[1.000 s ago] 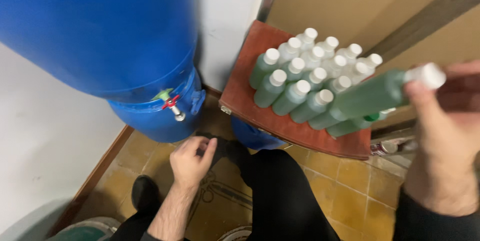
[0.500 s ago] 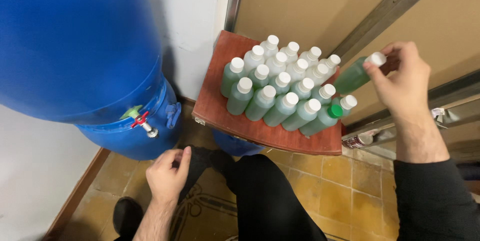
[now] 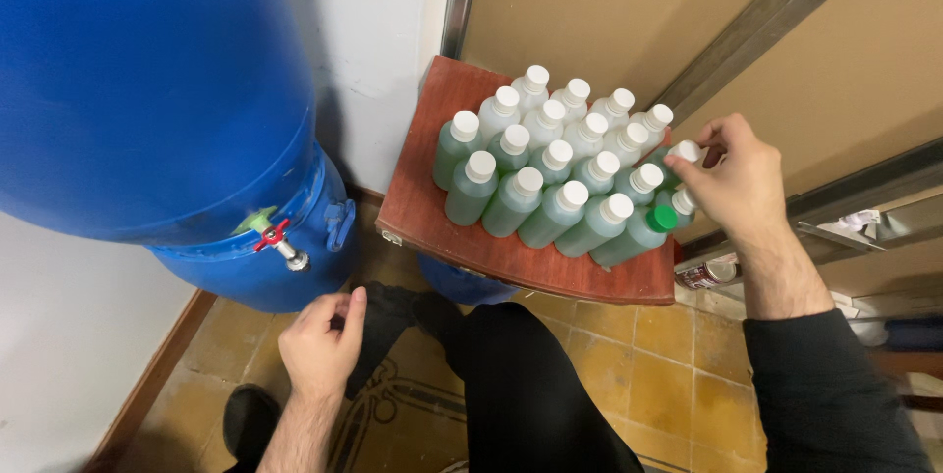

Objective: The person repeatedly fills small plastic bottles with liquid from a large blue barrel using a tap. They open the bottle cap, position the bottle under the tap, open the tap to fill the bottle, close the tap, and then cap the bottle. This process is repeated multiple times with different bottles.

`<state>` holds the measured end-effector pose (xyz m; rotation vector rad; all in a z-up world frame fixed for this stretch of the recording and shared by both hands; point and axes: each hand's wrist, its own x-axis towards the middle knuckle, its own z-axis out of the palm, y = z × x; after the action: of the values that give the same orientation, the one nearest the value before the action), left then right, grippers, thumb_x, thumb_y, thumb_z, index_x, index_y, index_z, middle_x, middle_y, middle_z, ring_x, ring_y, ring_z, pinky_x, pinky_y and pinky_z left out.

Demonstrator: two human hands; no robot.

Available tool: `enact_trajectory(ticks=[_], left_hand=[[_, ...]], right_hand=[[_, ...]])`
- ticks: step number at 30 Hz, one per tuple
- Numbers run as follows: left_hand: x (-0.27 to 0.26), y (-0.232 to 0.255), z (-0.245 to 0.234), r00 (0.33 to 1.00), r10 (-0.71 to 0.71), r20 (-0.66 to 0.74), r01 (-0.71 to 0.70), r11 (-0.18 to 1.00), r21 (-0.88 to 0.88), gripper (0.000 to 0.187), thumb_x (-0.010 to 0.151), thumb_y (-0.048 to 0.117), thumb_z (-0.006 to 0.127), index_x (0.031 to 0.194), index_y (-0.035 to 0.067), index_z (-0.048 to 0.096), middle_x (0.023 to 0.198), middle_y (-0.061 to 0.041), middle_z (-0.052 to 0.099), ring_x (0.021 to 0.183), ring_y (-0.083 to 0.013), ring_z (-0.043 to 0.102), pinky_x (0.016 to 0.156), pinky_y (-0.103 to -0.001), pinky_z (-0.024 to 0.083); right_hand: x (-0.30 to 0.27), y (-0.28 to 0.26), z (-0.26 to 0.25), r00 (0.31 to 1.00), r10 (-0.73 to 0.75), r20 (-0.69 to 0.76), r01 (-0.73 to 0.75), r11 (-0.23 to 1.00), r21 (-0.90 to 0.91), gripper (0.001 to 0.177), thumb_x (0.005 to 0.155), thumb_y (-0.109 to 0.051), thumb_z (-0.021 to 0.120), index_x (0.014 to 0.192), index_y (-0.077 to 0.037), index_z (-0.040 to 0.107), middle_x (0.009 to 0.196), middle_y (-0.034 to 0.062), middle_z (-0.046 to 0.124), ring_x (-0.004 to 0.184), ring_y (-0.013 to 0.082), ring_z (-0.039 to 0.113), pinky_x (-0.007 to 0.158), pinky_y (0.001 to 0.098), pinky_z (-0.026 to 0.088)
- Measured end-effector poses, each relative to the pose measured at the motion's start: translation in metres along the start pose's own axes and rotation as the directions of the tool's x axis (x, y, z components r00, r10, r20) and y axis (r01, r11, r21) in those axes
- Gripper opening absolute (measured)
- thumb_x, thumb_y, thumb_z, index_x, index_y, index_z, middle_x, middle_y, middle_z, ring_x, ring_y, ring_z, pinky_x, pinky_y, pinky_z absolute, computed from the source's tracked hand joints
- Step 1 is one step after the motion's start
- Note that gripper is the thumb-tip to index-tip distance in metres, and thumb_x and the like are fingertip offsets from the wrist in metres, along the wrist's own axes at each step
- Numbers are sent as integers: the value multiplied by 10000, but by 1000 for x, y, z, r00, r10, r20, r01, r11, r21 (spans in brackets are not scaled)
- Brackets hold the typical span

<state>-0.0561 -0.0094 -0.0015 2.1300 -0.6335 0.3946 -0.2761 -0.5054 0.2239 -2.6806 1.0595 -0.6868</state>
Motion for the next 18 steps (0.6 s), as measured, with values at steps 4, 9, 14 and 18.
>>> enact_trajectory(ticks=[4,9,14,18], left_hand=[[-1,-1,1,1000,-7,-1,7,1000,20,313,1073,380,797,828,187,767,772,86,746,727,-146,716,649,-348,529],[-1,-3,1,1000,5,-12,-5,1000,13,299,1072,361,808,840,175,779,791,71,763,746,-151,730,672,-343,539],[1,-1,-1,999,34,-30,-35,999,-10,309,1078,330,810,822,165,757,781,71,752,733,-146,716,649,-335,524],[0,-2,-1,999,27,-31,-27,1000,-8,306,1073,334,816,820,170,759,773,74,744,725,-147,708,662,-335,526]], right_hand=[[-4,-12,-2,992,113,50,-114,993,13,399,962,-355,982,1140,-177,673,879,-6,667,791,195,622,785,393,510],[-2,-7,1,994,97,49,-99,994,42,443,913,-365,991,1130,-169,658,992,-26,737,891,195,686,877,388,536],[-2,-8,3,995,87,58,-90,995,46,377,926,-340,976,1091,-185,675,914,-41,692,796,155,619,832,362,512],[-1,-7,4,993,84,82,-88,995,40,331,941,-360,955,1078,-180,713,972,-46,735,829,153,625,839,355,518]])
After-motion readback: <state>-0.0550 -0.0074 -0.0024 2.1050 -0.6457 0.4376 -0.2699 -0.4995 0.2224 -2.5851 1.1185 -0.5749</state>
